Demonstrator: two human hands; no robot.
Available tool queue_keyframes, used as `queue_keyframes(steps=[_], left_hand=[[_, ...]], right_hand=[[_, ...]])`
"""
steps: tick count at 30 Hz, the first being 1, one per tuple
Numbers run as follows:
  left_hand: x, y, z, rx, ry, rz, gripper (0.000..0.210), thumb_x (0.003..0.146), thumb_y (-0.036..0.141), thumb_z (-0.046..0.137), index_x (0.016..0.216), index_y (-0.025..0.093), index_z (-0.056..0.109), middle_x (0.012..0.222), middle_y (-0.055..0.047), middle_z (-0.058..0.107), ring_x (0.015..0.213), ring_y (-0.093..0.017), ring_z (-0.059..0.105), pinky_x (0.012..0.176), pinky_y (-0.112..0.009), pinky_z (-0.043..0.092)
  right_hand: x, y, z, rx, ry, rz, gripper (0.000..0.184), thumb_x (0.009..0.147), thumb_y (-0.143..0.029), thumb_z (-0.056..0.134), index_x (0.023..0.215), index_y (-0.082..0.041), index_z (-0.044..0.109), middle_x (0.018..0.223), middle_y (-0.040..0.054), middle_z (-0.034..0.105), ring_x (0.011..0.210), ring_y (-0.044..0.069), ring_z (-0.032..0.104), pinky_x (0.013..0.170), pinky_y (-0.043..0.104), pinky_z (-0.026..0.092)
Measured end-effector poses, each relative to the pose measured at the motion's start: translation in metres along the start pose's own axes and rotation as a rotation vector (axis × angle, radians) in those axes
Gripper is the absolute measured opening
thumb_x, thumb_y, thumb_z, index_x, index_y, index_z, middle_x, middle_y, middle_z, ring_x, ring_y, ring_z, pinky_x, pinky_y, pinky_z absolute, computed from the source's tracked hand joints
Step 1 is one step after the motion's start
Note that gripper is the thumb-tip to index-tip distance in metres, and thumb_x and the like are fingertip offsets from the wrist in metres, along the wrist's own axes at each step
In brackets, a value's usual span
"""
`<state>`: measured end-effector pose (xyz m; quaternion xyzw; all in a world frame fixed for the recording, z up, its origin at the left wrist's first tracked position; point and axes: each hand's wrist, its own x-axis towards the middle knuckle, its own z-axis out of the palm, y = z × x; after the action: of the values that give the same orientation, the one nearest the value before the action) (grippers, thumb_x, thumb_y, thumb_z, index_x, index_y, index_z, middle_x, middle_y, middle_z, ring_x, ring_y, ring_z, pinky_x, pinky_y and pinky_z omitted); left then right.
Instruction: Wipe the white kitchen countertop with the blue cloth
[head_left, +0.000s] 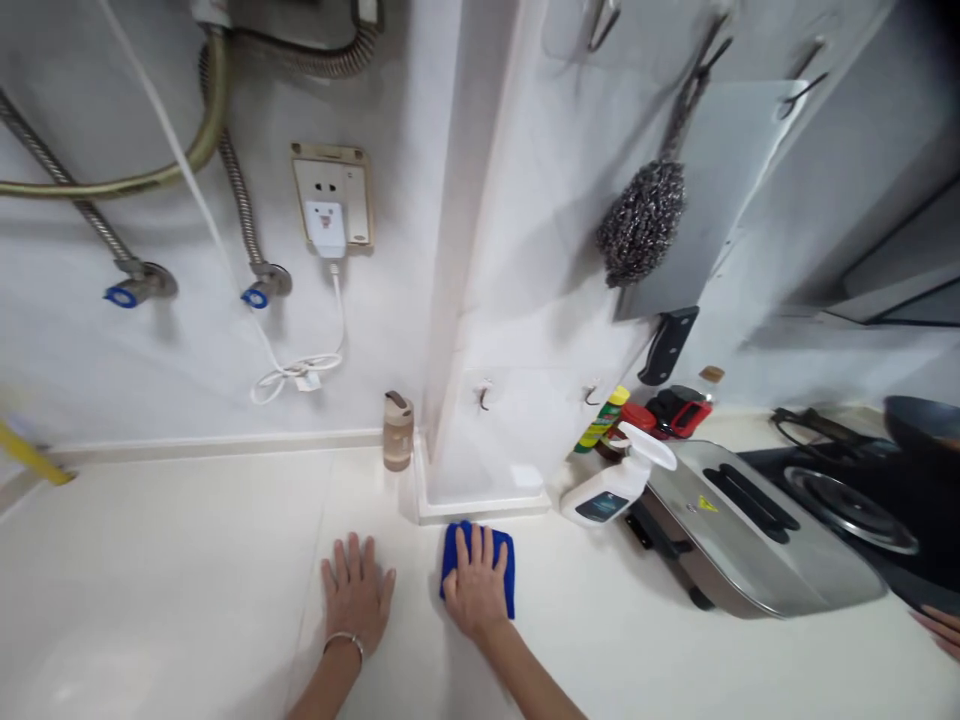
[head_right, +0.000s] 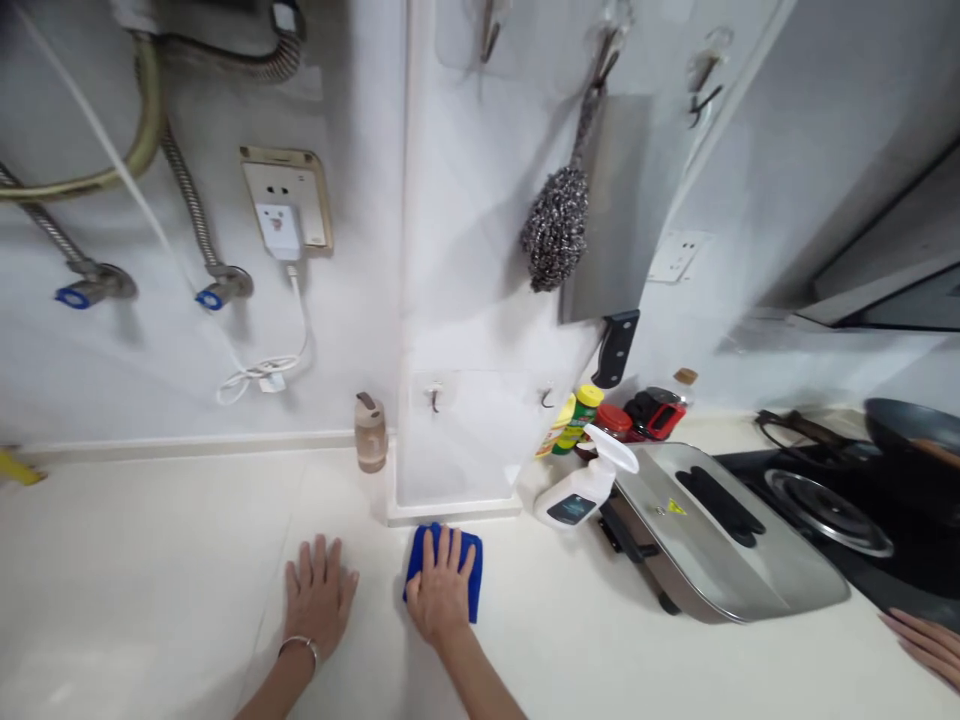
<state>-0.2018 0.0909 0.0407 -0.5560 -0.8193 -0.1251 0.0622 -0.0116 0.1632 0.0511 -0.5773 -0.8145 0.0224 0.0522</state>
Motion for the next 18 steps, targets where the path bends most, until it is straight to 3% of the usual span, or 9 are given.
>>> queue_keyframes(steps=[5, 8, 11, 14, 16, 18], left_hand=[[-0.003, -0.005, 0.005, -0.015, 0.022, 0.002, 0.06, 0.089, 0.044, 0.039, 0.141, 0.013, 0.042, 0.153, -0.019, 0.035, 0.145, -0.039, 0.02, 0.117, -0.061, 0.017], [-0.004, -0.008, -0.001, -0.033, -0.018, -0.016, 0.058, 0.09, 0.043, 0.038, 0.141, 0.016, 0.043, 0.154, -0.017, 0.035, 0.145, -0.037, 0.021, 0.118, -0.06, 0.019], [-0.004, -0.013, -0.011, -0.061, -0.047, -0.017, 0.056, 0.09, 0.043, 0.038, 0.14, 0.018, 0.045, 0.153, -0.015, 0.037, 0.144, -0.036, 0.025, 0.117, -0.058, 0.024], [-0.003, -0.01, -0.021, -0.081, -0.051, -0.013, 0.053, 0.09, 0.035, 0.037, 0.136, 0.011, 0.05, 0.15, -0.021, 0.041, 0.141, -0.038, 0.031, 0.113, -0.06, 0.03], [-0.004, 0.004, -0.025, -0.104, -0.048, 0.034, 0.051, 0.09, 0.027, 0.034, 0.135, 0.008, 0.05, 0.151, -0.022, 0.038, 0.143, -0.036, 0.028, 0.115, -0.059, 0.028], [-0.009, 0.028, -0.025, -0.137, -0.047, 0.142, 0.051, 0.09, 0.024, 0.032, 0.137, 0.014, 0.047, 0.155, -0.016, 0.033, 0.147, -0.03, 0.02, 0.119, -0.053, 0.022]], right_hand=[[-0.039, -0.053, -0.011, 0.206, -0.067, -0.295, 0.073, 0.088, -0.048, 0.045, 0.15, -0.023, 0.017, 0.159, 0.0121, 0.011, 0.145, 0.039, 0.004, 0.113, 0.07, 0.002], [-0.058, -0.056, -0.012, 0.346, -0.052, -0.413, 0.071, 0.086, -0.041, 0.048, 0.15, -0.027, 0.019, 0.158, 0.0087, 0.016, 0.145, 0.037, 0.012, 0.114, 0.069, 0.01], [-0.08, -0.024, -0.001, 0.495, 0.137, -0.394, 0.06, 0.09, -0.031, 0.04, 0.148, -0.023, 0.026, 0.155, 0.0089, 0.028, 0.143, 0.029, 0.026, 0.115, 0.057, 0.029], [-0.112, 0.037, 0.019, 0.53, 0.385, -0.26, 0.05, 0.093, -0.027, 0.035, 0.143, -0.021, 0.039, 0.147, 0.0095, 0.044, 0.136, 0.024, 0.04, 0.109, 0.045, 0.043], [-0.14, 0.079, 0.033, 0.475, 0.441, -0.25, 0.047, 0.093, -0.028, 0.041, 0.139, -0.024, 0.044, 0.141, 0.0084, 0.051, 0.129, 0.023, 0.049, 0.103, 0.04, 0.05], [-0.166, 0.11, 0.045, 0.414, 0.497, -0.173, 0.042, 0.092, -0.028, 0.042, 0.132, -0.024, 0.052, 0.134, 0.008, 0.057, 0.122, 0.024, 0.055, 0.098, 0.04, 0.054]])
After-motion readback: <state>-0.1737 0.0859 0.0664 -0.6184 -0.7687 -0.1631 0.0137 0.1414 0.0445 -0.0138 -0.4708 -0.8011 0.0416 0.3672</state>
